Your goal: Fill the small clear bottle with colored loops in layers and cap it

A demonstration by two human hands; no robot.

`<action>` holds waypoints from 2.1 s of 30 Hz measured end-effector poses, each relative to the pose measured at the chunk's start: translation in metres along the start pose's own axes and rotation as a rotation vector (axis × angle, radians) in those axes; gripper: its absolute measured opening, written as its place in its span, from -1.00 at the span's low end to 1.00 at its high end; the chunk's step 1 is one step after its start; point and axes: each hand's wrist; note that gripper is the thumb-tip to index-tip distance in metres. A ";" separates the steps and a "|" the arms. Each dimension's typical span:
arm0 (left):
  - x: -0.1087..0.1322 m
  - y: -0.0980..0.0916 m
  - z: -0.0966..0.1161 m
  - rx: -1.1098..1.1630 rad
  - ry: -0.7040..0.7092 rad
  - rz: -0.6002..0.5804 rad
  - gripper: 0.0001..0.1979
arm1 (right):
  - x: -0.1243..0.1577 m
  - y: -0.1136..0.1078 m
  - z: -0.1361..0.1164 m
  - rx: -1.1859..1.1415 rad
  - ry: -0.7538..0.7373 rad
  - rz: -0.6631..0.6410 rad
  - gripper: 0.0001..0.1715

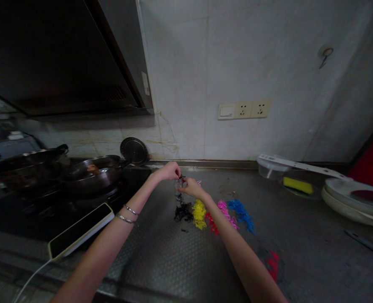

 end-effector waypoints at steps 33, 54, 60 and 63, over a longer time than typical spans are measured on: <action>0.018 0.019 -0.019 0.379 -0.068 0.276 -0.79 | 0.003 -0.002 -0.005 0.010 -0.050 -0.021 -0.68; 0.025 0.057 -0.016 0.545 -0.089 0.369 -0.70 | 0.002 -0.001 -0.001 -0.006 -0.048 -0.020 -0.64; 0.030 0.058 -0.012 0.625 -0.131 0.411 -0.71 | 0.002 0.000 0.000 0.012 -0.062 -0.015 -0.63; 0.036 0.065 -0.010 0.779 -0.187 0.452 -0.69 | 0.001 -0.001 0.000 0.008 -0.082 -0.019 -0.67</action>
Point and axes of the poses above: each hand's wrist, its own x-axis away from the middle knuckle, its own y-axis out of the palm, z = x × y, and after that the axes turned 14 degrees about -x, right-handed
